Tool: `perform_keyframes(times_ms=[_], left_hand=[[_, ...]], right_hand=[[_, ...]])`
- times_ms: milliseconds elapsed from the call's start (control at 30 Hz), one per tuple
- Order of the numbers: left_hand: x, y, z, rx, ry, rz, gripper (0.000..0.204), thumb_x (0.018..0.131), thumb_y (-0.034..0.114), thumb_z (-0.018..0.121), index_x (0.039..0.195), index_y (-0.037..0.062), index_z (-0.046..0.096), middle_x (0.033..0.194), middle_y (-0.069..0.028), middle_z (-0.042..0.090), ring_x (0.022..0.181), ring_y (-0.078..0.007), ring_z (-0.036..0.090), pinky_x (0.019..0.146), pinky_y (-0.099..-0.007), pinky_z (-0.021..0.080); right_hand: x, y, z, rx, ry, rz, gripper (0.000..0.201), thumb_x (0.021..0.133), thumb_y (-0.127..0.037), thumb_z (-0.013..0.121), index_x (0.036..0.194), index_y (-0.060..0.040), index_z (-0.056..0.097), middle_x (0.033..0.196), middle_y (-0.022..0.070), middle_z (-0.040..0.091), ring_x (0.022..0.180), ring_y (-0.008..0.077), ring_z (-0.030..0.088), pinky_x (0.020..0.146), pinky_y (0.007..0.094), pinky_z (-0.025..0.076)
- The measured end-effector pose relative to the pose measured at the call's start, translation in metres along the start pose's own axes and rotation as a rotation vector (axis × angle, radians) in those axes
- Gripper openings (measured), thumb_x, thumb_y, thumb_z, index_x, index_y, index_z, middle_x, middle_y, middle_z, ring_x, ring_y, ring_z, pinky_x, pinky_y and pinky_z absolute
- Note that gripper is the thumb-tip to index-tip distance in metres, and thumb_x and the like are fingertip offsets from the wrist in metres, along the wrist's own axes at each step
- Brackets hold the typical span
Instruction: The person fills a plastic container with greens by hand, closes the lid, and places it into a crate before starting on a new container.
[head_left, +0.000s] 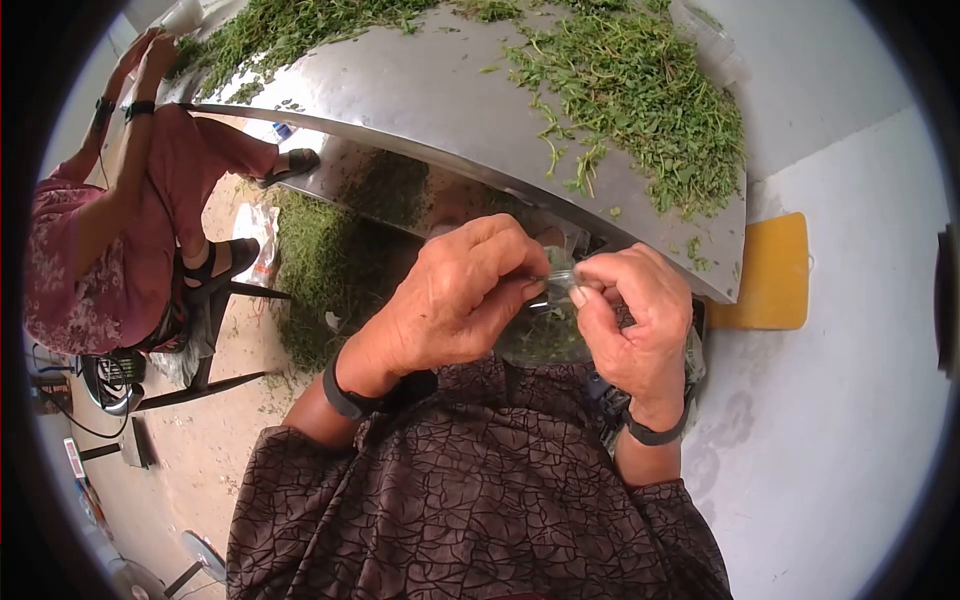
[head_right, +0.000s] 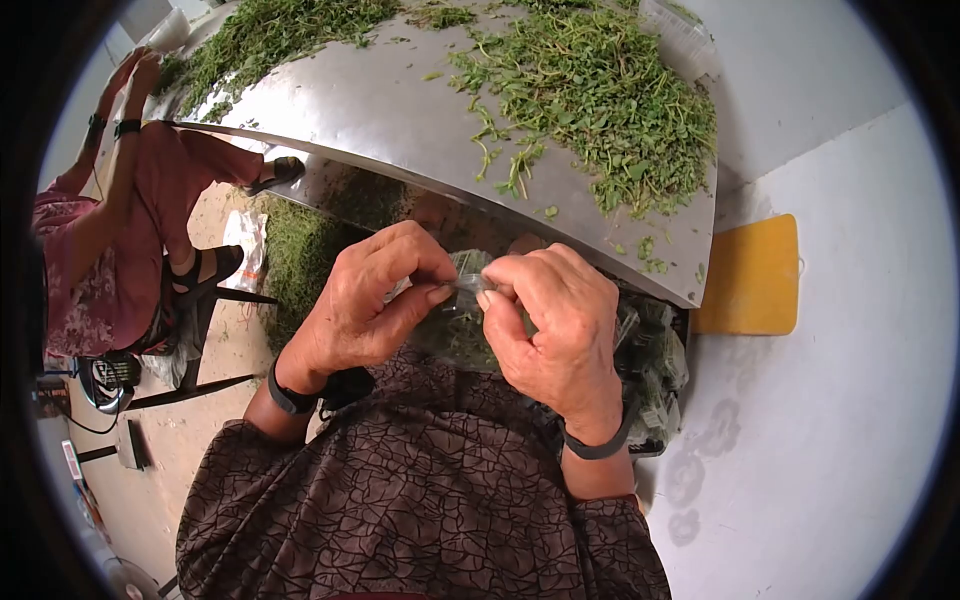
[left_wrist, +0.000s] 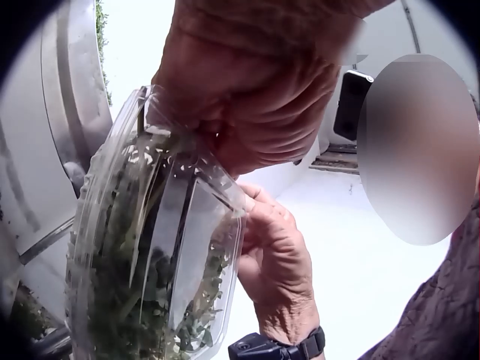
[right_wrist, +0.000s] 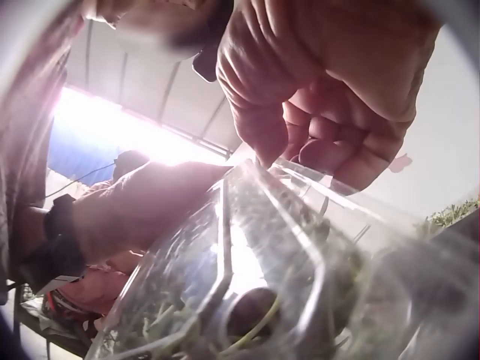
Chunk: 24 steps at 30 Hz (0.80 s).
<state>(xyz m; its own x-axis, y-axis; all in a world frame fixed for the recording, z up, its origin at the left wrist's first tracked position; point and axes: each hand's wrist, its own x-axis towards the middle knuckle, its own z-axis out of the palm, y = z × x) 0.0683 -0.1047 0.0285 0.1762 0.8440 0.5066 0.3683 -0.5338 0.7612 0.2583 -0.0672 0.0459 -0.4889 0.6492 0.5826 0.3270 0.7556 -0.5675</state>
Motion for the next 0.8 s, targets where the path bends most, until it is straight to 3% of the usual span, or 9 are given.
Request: perform_keyframes(times_ms=[67, 233, 800], left_hand=[[-0.0012, -0.0005, 0.0012, 0.044, -0.001, 0.059, 0.024, 0.067, -0.010, 0.063, 0.086, 0.0016, 0.055, 0.077, -0.0076, 0.055, 0.068, -0.0238, 0.055, 0.059, -0.0333, 0.044], [-0.0019, 0.0039, 0.0005, 0.122, -0.020, 0.071, 0.025, 0.066, -0.010, 0.063, 0.087, 0.0019, 0.055, 0.078, -0.0090, 0.056, 0.068, -0.0278, 0.056, 0.058, -0.0355, 0.045], [-0.0025, 0.0072, 0.0049, 0.086, -0.017, 0.084, 0.023, 0.064, -0.008, 0.065, 0.082, 0.0033, 0.056, 0.075, -0.0086, 0.056, 0.067, -0.0275, 0.057, 0.057, -0.0356, 0.045]], right_hand=[[-0.0007, -0.0013, -0.0003, 0.022, -0.026, 0.066, 0.023, 0.064, 0.007, 0.066, 0.081, -0.0049, 0.058, 0.066, 0.0048, 0.056, 0.057, 0.0236, 0.053, 0.051, 0.0326, 0.042], [0.0024, -0.0002, -0.0004, -0.055, -0.062, -0.039, 0.023, 0.063, 0.006, 0.066, 0.081, -0.0057, 0.058, 0.066, 0.0048, 0.057, 0.056, 0.0236, 0.053, 0.050, 0.0333, 0.042], [0.0029, -0.0049, 0.0019, -0.112, -0.092, -0.111, 0.020, 0.059, 0.005, 0.063, 0.073, -0.0047, 0.053, 0.061, 0.0063, 0.051, 0.053, 0.0255, 0.049, 0.048, 0.0349, 0.039]])
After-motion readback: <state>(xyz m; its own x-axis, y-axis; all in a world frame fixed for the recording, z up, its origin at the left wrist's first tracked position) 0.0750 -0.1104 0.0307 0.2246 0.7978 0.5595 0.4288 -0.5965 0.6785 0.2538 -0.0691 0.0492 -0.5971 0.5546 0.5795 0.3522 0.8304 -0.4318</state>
